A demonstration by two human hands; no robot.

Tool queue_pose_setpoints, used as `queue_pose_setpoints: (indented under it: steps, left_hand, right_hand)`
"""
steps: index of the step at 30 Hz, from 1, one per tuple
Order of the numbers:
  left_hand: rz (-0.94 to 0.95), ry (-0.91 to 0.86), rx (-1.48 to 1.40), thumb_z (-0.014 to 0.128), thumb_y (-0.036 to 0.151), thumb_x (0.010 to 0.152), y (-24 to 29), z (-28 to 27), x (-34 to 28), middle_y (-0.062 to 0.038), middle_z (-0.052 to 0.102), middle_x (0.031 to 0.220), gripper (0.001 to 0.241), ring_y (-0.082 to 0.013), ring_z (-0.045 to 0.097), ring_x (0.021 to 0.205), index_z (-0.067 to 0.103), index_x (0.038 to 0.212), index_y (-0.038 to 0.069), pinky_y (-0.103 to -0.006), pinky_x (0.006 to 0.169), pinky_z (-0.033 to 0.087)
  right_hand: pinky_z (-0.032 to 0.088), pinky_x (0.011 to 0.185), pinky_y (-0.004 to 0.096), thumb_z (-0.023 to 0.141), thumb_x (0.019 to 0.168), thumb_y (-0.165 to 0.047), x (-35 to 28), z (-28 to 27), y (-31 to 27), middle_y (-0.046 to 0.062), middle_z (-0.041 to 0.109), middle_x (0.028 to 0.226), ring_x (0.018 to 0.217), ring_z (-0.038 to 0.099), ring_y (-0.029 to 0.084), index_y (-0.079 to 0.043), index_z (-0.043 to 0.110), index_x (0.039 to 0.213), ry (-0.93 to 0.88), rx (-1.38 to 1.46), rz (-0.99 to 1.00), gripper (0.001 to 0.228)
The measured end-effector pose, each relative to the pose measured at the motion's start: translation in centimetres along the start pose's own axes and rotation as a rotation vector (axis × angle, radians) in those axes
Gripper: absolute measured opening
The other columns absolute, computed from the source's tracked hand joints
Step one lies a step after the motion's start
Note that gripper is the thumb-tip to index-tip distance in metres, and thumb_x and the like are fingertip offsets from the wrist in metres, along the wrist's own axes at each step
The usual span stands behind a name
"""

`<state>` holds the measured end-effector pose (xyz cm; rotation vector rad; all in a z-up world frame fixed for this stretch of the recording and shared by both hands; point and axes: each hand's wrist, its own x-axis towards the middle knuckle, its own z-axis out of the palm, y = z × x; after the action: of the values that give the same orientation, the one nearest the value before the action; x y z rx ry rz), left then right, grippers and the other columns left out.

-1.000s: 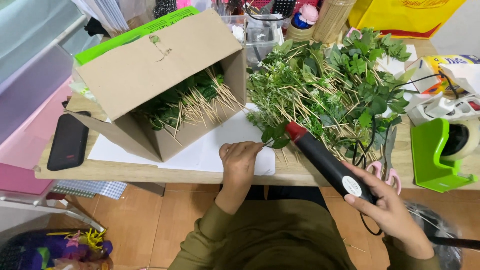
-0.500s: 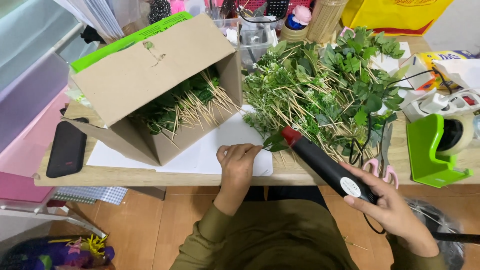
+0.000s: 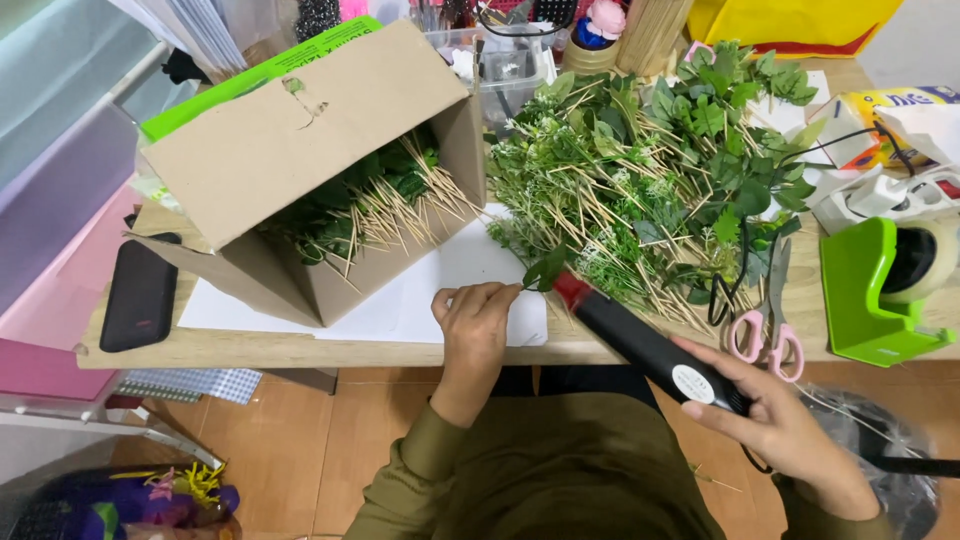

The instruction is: The person uses a heat gun to warm the stems of artificial greenery, then trims the stems with scissors. They arrange the prepared stems into a cardboard box, adjusting the placement to fit them neatly.

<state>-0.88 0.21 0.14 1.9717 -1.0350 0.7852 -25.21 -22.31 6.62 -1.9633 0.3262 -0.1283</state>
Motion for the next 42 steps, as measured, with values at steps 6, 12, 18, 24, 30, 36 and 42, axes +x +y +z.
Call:
queue_pose_setpoints:
  steps: [6, 12, 18, 24, 30, 36, 42]
  left_hand:
    - [-0.002, 0.012, 0.003, 0.07, -0.006, 0.089, 0.1, 0.1, -0.2, 0.001, 0.068, 0.094, 0.026, -0.0168, 0.064, 0.083, 0.075, 0.102, 0.016, -0.0379, 0.09, 0.032]
    - [-0.063, 0.014, -0.131, 0.063, -0.008, 0.09, 0.2, 0.0, -0.5, -0.002, 0.071, 0.095, 0.029, -0.0177, 0.066, 0.083, 0.075, 0.103, 0.016, -0.0372, 0.09, 0.031]
    - [-0.219, -0.015, -0.245, 0.061, 0.007, 0.097, 0.4, -0.1, -0.4, 0.002, 0.076, 0.098, 0.019, -0.0128, 0.07, 0.09, 0.077, 0.1, 0.015, -0.0339, 0.091, 0.03]
    - [-0.107, -0.01, -0.152, 0.064, 0.003, 0.094, 0.0, 0.6, -1.0, 0.003, 0.073, 0.094, 0.02, -0.0147, 0.067, 0.083, 0.076, 0.099, 0.018, -0.0353, 0.089, 0.03]
    - [-0.2, 0.03, -0.246, 0.069, 0.007, 0.095, 0.8, 0.3, -1.2, 0.003, 0.076, 0.097, 0.013, -0.0117, 0.07, 0.09, 0.077, 0.099, 0.016, -0.033, 0.093, 0.031]
    - [-0.459, 0.05, -0.386, 0.068, 0.012, 0.092, -0.2, -1.1, -1.0, 0.0, 0.079, 0.1, 0.012, -0.0173, 0.073, 0.095, 0.079, 0.098, 0.013, -0.0369, 0.093, 0.044]
    - [-0.412, 0.076, -0.442, 0.068, 0.013, 0.094, 1.2, -2.7, -0.4, -0.002, 0.078, 0.098, 0.011, -0.0186, 0.074, 0.093, 0.078, 0.099, 0.011, -0.0357, 0.085, 0.047]
  right_hand:
    - [0.034, 0.117, 0.034, 0.077, 0.076, -0.013, -0.1, 0.1, -0.2, 0.003, 0.056, 0.155, 0.139, 0.053, 0.015, -0.014, 0.056, 0.144, -0.025, -0.029, -0.015, 0.072]
    - [0.034, 0.118, 0.037, 0.074, 0.077, -0.015, 0.0, 0.0, 0.6, 0.004, 0.054, 0.156, 0.14, 0.053, 0.017, -0.013, 0.055, 0.145, -0.019, 0.001, -0.035, 0.07]
    - [0.046, 0.086, 0.027, 0.075, 0.074, -0.005, -0.4, -0.1, -0.4, 0.004, 0.067, 0.139, 0.103, 0.063, 0.018, -0.016, 0.06, 0.145, 0.23, 0.057, 0.227, 0.074]
    - [0.037, 0.114, 0.033, 0.077, 0.073, -0.007, -0.4, -0.4, -0.7, 0.005, 0.059, 0.153, 0.137, 0.056, 0.017, -0.011, 0.058, 0.143, 0.001, 0.062, 0.022, 0.073]
    - [0.045, 0.104, 0.031, 0.075, 0.072, -0.006, 1.3, 0.0, 1.0, 0.01, 0.059, 0.151, 0.124, 0.062, 0.021, -0.011, 0.051, 0.148, 0.06, 0.104, -0.02, 0.08]
    - [0.02, 0.123, 0.037, 0.08, 0.065, 0.002, 0.3, 0.8, -0.2, -0.002, 0.032, 0.168, 0.155, 0.028, 0.015, -0.016, 0.037, 0.154, -0.05, 0.085, 0.139, 0.101]
    - [0.039, 0.115, 0.036, 0.079, 0.075, -0.009, 3.5, 3.9, 1.9, 0.004, 0.03, 0.168, 0.14, 0.048, 0.02, -0.021, 0.023, 0.159, -0.288, 0.056, -0.029, 0.102]
